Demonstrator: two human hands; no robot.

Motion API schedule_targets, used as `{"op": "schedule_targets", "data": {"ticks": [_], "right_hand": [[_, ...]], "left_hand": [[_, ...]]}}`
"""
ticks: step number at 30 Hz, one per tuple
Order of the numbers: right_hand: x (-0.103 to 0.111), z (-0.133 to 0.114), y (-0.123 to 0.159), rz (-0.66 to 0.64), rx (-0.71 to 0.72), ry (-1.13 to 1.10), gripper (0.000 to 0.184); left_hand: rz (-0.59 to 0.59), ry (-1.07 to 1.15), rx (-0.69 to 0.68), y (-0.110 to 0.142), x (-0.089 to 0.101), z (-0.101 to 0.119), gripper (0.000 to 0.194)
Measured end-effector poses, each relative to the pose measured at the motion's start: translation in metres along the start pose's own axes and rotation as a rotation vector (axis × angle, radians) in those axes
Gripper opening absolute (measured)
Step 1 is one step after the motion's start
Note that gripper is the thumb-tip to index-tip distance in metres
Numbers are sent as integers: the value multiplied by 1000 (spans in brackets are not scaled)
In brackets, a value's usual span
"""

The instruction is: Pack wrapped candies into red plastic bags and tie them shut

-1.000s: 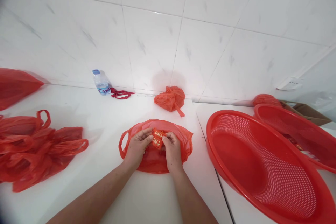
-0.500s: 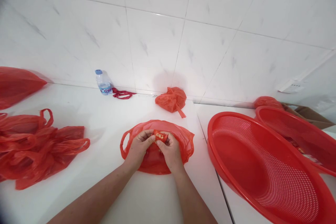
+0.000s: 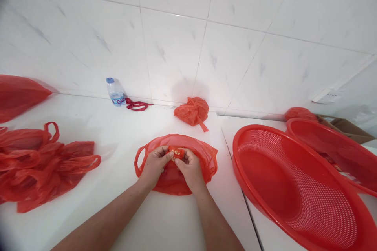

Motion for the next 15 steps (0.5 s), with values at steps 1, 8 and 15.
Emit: {"op": "schedule_targets", "data": {"ticks": [1, 8, 15], "right_hand": [[0, 0, 0, 0, -2, 24, 18], [1, 7, 0, 45, 25, 129, 13], [-1, 4, 2, 51, 83, 156, 13]], "left_hand": [[8, -3, 0, 0, 0, 0, 17], [-1, -19, -18, -3, 0, 1, 14], [3, -19, -33, -1, 0, 2, 12]]}}
Point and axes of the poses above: each hand's wrist, its own y-axis away from the middle knuckle, its own x-axis out of the back of the hand, z = x × y, the point moved 3 cm from there along -y, towards the middle knuckle, and after that the axes turned 4 degrees about y, right-handed, at the moved point
